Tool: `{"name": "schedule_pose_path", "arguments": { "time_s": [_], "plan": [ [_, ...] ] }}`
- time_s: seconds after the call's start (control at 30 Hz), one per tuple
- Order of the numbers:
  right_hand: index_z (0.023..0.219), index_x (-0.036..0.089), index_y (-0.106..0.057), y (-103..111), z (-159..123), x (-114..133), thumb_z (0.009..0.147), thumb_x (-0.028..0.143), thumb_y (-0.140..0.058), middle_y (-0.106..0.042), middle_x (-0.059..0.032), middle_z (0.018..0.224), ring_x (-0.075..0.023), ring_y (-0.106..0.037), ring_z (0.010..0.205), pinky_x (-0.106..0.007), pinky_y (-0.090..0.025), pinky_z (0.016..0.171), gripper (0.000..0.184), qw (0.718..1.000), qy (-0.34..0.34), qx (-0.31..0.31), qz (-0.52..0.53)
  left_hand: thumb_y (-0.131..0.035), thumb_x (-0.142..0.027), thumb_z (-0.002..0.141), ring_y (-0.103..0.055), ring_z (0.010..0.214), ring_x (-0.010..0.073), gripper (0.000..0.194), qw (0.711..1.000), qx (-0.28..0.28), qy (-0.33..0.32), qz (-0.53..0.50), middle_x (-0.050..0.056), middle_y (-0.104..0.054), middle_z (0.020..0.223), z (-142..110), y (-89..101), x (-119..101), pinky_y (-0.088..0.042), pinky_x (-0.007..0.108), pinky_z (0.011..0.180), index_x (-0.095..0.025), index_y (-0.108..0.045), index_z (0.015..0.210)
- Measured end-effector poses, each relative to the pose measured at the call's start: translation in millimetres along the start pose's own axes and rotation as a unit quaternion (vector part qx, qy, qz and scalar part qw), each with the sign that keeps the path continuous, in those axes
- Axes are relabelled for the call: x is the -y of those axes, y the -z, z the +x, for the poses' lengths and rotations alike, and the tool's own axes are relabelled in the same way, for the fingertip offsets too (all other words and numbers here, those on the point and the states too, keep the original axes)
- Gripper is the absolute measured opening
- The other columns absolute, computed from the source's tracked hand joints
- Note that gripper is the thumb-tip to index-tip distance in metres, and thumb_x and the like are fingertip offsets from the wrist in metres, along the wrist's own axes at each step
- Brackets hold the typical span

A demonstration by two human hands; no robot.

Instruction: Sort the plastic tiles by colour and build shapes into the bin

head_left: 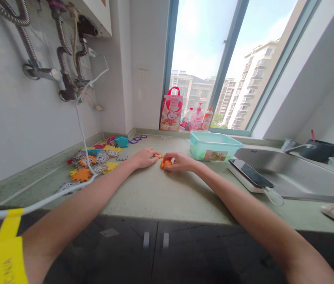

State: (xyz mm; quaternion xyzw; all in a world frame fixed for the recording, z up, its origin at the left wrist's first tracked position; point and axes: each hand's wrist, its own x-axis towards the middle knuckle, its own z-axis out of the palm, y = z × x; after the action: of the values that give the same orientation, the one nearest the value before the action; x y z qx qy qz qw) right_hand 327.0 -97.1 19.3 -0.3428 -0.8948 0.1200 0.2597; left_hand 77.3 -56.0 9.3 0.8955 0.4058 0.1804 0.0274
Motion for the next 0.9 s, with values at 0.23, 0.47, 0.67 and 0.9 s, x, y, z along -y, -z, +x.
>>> {"name": "schedule_pose_path", "arguments": {
  "time_s": [0.23,0.47,0.67,0.9],
  "plan": [
    [0.11,0.025,-0.077,5.5,-1.5,1.8,0.079,0.03,-0.081,-0.075,-0.0017,0.093,-0.0191,-0.066,0.083,-0.028,-0.048,0.077,0.032,0.996,-0.029,0.043,-0.078,-0.055,-0.044,0.094,-0.065,0.116,0.0267,0.038,0.999,-0.029,0.034,0.004,0.008,-0.071,0.12,-3.2,-0.1,16.5,-0.047,0.036,0.109,-0.026,-0.078,0.118],
    [0.106,0.022,-0.076,9.0,-2.8,-23.6,0.079,0.026,-0.081,-0.075,-0.0022,0.095,-0.0171,-0.065,0.081,-0.026,-0.048,0.075,0.028,0.994,-0.009,-0.072,-0.083,-0.056,-0.046,0.094,-0.068,0.112,0.0247,0.039,0.997,0.014,-0.05,-0.055,0.005,-0.073,0.121,-6.1,3.4,-3.8,-0.048,0.033,0.105,-0.03,-0.078,0.122],
    [0.113,0.023,-0.073,3.2,0.0,-27.1,0.083,0.028,-0.079,-0.075,-0.0038,0.106,-0.0183,-0.068,0.092,-0.027,-0.052,0.079,0.031,0.992,0.017,-0.119,-0.044,-0.065,-0.061,0.086,-0.068,0.117,0.0255,0.049,0.989,0.024,-0.044,-0.138,0.004,-0.076,0.124,-5.9,2.0,-10.2,-0.05,0.032,0.104,-0.027,-0.072,0.12],
    [0.115,0.021,-0.073,-5.3,0.3,-17.3,0.086,0.029,-0.08,-0.075,-0.006,0.107,-0.0201,-0.068,0.094,-0.03,-0.05,0.088,0.031,0.992,0.035,-0.088,-0.079,-0.066,-0.049,0.081,-0.063,0.13,0.0289,0.062,0.989,0.006,0.011,-0.146,0.014,-0.066,0.141,-3.3,-1.1,5.4,-0.047,0.039,0.113,-0.018,-0.059,0.134]
  ]
}}
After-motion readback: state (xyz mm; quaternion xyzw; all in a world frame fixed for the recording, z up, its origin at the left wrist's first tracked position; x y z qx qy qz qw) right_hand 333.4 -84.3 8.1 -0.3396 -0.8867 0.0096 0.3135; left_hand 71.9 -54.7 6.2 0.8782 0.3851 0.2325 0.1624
